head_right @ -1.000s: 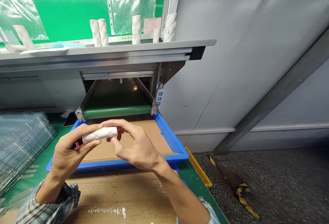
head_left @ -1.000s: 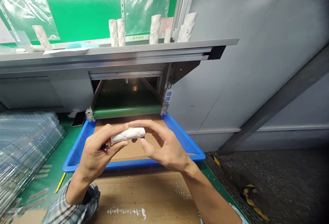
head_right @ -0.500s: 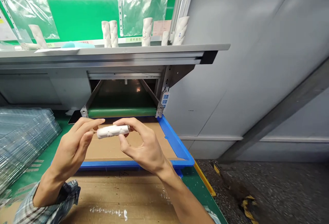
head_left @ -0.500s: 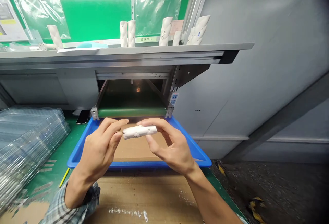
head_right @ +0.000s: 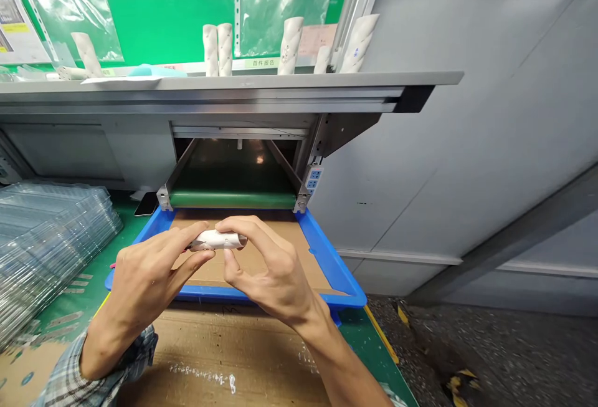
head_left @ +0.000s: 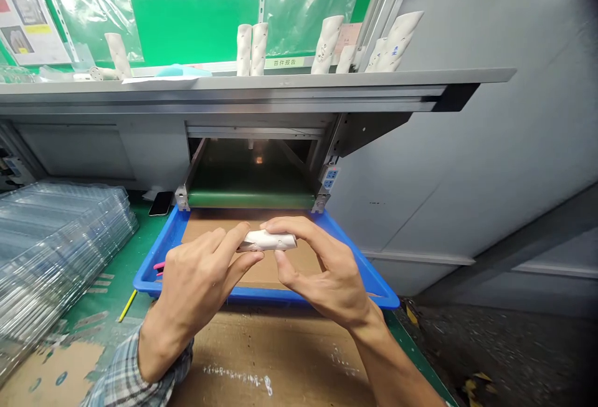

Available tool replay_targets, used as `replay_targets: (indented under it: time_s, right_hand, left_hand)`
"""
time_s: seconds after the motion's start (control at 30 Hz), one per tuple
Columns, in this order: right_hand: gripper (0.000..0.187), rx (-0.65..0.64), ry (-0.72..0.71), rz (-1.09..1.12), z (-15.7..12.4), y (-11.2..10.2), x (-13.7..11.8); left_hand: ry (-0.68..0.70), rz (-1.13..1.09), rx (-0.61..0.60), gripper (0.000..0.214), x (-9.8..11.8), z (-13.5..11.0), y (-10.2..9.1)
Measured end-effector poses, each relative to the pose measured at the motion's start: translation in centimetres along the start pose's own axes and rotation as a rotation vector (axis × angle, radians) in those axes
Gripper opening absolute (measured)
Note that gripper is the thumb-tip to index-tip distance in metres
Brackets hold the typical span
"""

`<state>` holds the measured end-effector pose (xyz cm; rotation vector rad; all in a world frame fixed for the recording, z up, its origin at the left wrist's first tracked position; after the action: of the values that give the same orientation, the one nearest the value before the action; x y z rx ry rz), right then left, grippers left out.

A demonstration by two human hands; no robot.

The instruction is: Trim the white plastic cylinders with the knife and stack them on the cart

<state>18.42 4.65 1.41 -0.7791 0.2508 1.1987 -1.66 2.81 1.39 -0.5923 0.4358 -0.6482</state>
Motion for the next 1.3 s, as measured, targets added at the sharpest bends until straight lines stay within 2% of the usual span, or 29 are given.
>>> replay_targets:
  time_s: [0.73, 0.87, 0.97, 1.1, 1.3]
  right_hand:
    - [0.036, -0.002, 0.009, 0.005, -0.11, -0.21, -0.16]
    - [0.036, -0.022, 0.049, 0.069, -0.16, -0.31, 0.08]
    - [0.036, -0.037, 0.076, 0.125, -0.15, -0.33, 0.15]
    - [0.039, -0.052, 0.041, 0.139, -0.14, -0.30, -0.11]
    - [0.038, -0.027, 0.065, 0.132, -0.15, -0.24, 0.11]
  left_hand:
    - [0.048, 0.134, -0.014, 0.039, 0.04, -0.13, -0.13]
    - [0.019, 0.000, 0.019, 0.035, -0.18, -0.37, -0.01]
    - [-0.068, -0.228, 0.021, 0.032, -0.42, -0.35, 0.16]
    - [-0.209, -0.539, -0.015, 0.027, -0.61, -0.02, 0.27]
    - [-0.354, -0.675, -0.027, 0.027, -0.82, 0.22, 0.10]
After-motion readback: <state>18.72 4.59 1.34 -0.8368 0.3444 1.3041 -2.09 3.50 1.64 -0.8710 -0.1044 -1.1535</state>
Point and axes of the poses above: each hand's wrist, its own z-axis towards the middle knuckle, its own y-axis out of the palm, x = y × z, the point moved 2 cm from there along z, towards the middle knuckle, and after that the axes turned 12 degrees about y, right-handed, at the moved point
